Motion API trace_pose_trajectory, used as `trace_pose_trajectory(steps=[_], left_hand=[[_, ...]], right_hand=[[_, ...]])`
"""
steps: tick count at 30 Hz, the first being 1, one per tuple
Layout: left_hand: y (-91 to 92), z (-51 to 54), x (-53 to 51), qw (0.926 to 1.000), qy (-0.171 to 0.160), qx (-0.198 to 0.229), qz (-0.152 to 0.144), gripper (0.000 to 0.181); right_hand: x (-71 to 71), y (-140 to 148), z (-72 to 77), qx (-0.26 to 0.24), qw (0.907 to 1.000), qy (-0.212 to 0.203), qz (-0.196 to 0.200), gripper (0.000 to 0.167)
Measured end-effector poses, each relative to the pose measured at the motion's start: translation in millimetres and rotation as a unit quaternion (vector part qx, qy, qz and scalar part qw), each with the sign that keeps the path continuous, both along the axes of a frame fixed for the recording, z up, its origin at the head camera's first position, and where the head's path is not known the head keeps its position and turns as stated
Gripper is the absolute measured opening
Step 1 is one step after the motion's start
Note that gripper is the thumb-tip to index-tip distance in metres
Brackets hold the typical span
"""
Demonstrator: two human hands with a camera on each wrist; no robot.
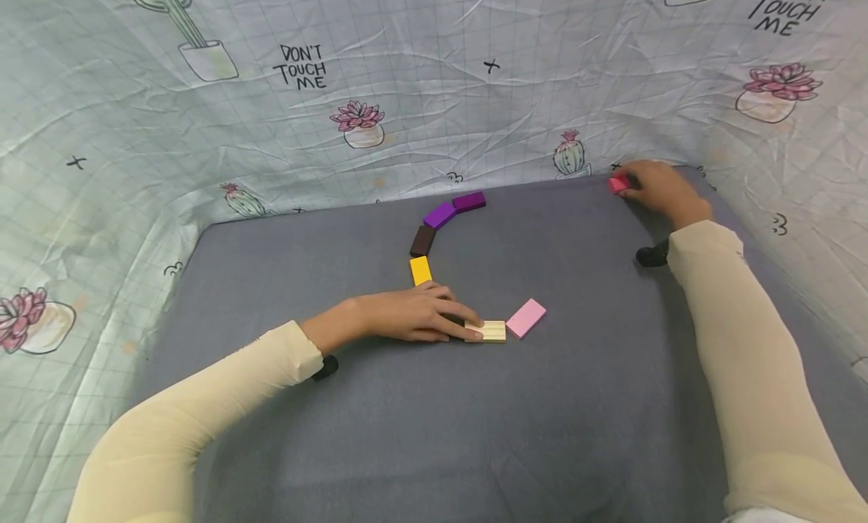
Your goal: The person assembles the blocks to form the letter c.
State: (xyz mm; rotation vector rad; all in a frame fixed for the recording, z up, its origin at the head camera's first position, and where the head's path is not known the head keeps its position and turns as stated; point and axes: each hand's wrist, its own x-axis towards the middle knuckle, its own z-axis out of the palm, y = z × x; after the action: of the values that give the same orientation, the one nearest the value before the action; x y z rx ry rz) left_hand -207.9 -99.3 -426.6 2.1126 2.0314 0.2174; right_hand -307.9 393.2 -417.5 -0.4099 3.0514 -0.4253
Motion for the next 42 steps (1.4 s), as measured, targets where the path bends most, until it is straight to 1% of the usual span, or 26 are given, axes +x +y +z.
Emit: trace_pose_trajectory(steps=[4, 9, 12, 20, 24, 27, 30, 36, 39, 42], left_hand=[[0.0, -0.7, 0.1, 1.0000, 0.003, 0.003, -0.003, 0.048], [0.5, 0.6, 1.1, 0.9999, 0.012, 0.009, -0.005, 0.046], [0.6, 1.3, 1.7, 0.9998, 0.016, 0.008, -0.004, 0.046], [0.3, 1.4, 1.5, 0.9998, 0.014, 0.011, -0.004, 0.046], [0.1, 1.1, 1.2, 0.9998, 0.013, 0.015, -0.006, 0.046], [-0.1, 1.0, 1.1, 0.9997, 0.014, 0.017, -0.007, 0.046], [-0.3, 0.2, 0.9, 0.9997, 0.014, 0.017, -0.006, 0.046], [0.1, -1.7, 0.9, 0.9998, 0.015, 0.013, -0.003, 0.046], [0.0, -2.2, 1.0, 0.9998, 0.018, 0.011, -0.001, 0.046], [-0.3, -1.9, 1.3, 0.9997, 0.020, 0.012, -0.002, 0.046]], right_hand=[[-0.3, -0.5, -1.6, 0.007, 0.9999, 0.009, -0.001, 0.033], [2.5, 0.0, -2.0, -0.005, 0.9983, 0.046, 0.036, 0.027], [5.9, -2.9, 0.7, -0.010, 0.9963, 0.061, 0.060, 0.026], [15.1, -15.3, 13.8, 0.014, 0.9911, 0.074, 0.110, 0.030], [19.9, -23.2, 18.8, 0.010, 0.9885, 0.077, 0.130, 0.031], [22.9, -28.1, 19.9, 0.000, 0.9867, 0.081, 0.141, 0.031], [25.5, -32.4, 19.9, -0.017, 0.9828, 0.094, 0.158, 0.032], [31.1, -36.6, 17.4, -0.049, 0.9697, 0.122, 0.206, 0.040], [34.1, -37.7, 14.9, -0.053, 0.9661, 0.131, 0.216, 0.042], [37.9, -39.8, 13.1, -0.055, 0.9613, 0.148, 0.226, 0.044]])
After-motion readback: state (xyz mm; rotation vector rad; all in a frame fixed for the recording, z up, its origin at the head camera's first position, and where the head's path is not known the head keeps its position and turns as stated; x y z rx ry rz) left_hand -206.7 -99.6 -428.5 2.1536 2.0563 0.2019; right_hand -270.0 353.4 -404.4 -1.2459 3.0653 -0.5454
